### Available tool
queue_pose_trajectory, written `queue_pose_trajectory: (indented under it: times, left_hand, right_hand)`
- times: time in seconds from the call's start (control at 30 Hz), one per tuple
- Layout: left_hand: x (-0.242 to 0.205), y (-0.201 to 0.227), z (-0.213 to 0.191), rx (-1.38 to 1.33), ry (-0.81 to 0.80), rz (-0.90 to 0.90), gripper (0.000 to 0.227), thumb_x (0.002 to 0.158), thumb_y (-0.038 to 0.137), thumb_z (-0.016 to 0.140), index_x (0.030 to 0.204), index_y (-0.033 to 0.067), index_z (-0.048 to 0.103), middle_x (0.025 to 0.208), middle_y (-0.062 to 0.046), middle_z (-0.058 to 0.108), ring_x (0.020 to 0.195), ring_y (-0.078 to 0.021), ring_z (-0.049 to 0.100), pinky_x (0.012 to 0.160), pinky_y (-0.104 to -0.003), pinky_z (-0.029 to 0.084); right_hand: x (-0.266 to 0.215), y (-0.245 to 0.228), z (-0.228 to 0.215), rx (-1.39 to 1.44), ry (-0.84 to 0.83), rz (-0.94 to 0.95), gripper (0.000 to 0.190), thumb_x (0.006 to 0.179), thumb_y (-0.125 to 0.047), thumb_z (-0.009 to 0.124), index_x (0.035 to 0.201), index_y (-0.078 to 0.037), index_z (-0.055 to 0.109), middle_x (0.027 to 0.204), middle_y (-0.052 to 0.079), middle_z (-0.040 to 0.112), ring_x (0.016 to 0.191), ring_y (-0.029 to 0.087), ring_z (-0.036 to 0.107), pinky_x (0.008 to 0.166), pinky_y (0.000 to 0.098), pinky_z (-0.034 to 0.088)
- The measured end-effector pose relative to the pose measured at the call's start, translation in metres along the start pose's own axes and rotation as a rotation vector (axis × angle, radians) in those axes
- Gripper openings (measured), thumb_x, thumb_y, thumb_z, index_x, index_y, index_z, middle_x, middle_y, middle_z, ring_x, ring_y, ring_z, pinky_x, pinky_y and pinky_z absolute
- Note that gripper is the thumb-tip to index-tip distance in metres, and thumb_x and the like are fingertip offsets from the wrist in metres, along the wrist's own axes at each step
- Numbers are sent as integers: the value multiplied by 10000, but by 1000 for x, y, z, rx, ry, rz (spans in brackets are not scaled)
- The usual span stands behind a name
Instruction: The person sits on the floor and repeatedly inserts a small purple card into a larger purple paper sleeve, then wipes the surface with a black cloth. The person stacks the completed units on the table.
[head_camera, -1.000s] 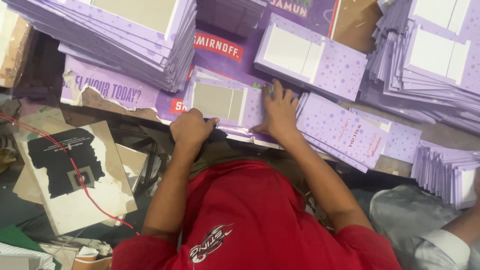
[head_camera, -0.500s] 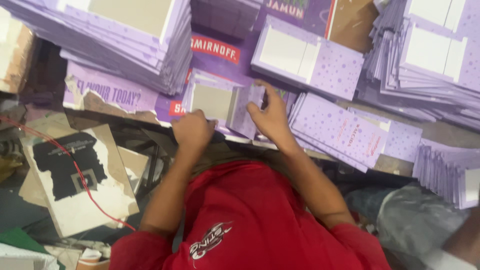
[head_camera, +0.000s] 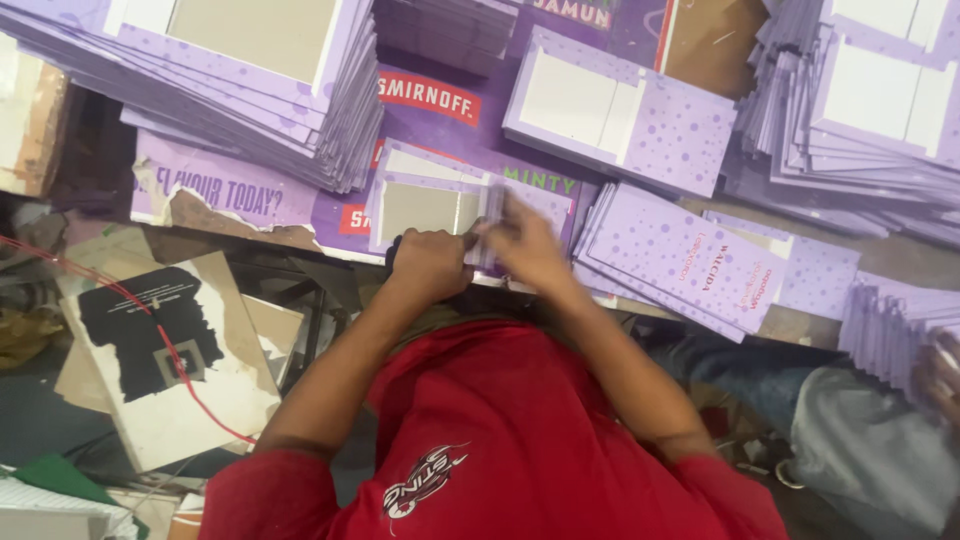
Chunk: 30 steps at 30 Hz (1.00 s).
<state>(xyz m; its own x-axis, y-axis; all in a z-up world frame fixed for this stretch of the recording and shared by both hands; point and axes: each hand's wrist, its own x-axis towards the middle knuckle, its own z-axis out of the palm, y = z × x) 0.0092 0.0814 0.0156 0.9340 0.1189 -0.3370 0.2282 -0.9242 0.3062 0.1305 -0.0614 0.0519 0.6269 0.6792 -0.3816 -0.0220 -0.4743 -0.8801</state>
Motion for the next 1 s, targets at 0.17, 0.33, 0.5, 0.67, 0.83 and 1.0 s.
queue_pose_trajectory:
  times: [0.17, 0.33, 0.5, 0.67, 0.83, 1.0]
  left_hand:
    - [1, -5, 1, -39, 46, 57, 356, 842, 386, 645, 1139, 192, 682, 997, -79, 747, 856, -296, 723, 693, -508, 513]
    - [-11, 6, -11, -65, 35, -23, 757, 812, 447, 720, 1499, 204, 516, 808, -104, 736, 764, -317, 713, 758, -544, 476]
    - [-9, 16, -31, 21, 123, -94, 713, 841, 457, 730, 1485, 232, 524, 726, -105, 715, 743, -295, 702, 825, -533, 453]
    - [-8, 20, -23, 75, 164, -132, 650, 884, 437, 702, 1483, 249, 532, 706, -85, 707, 709, -282, 695, 835, -536, 442]
    - [-5, 26, -21, 157, 164, -166, 651, 886, 425, 688, 1488, 234, 528, 634, -76, 690, 675, -260, 688, 813, -523, 444]
    - [-8, 25, -18, 195, 220, -136, 625, 903, 438, 690, 1472, 214, 560, 655, -76, 690, 670, -264, 688, 807, -564, 484]
  right_hand:
    - [-23, -37, 52, -535, 236, -537, 809, 973, -388, 687, 1502, 138, 375, 1365, 434, 594, 1218, 489, 648, 1012, 420, 546]
    - [-31, -15, 34, -104, 167, 53, 661, 919, -199, 540, 1523, 51, 448, 941, 295, 727, 833, 326, 701, 727, 396, 560]
    - [-44, 30, -7, 198, 426, -306, 514, 1013, -34, 499, 1509, 101, 501, 1107, 170, 732, 894, 176, 672, 770, 358, 553]
    - [-53, 51, -17, -296, 555, -162, 421, 961, -70, 613, 1354, 81, 614, 822, 238, 722, 674, 247, 715, 625, 374, 551]
    - [-52, 38, -14, -500, 574, -81, 438, 936, -126, 685, 1304, 104, 620, 799, 267, 683, 699, 362, 709, 653, 440, 557]
    - [-59, 31, -19, -643, 444, -52, 262, 915, -166, 732, 1073, 40, 699, 843, 246, 697, 784, 428, 676, 691, 500, 527]
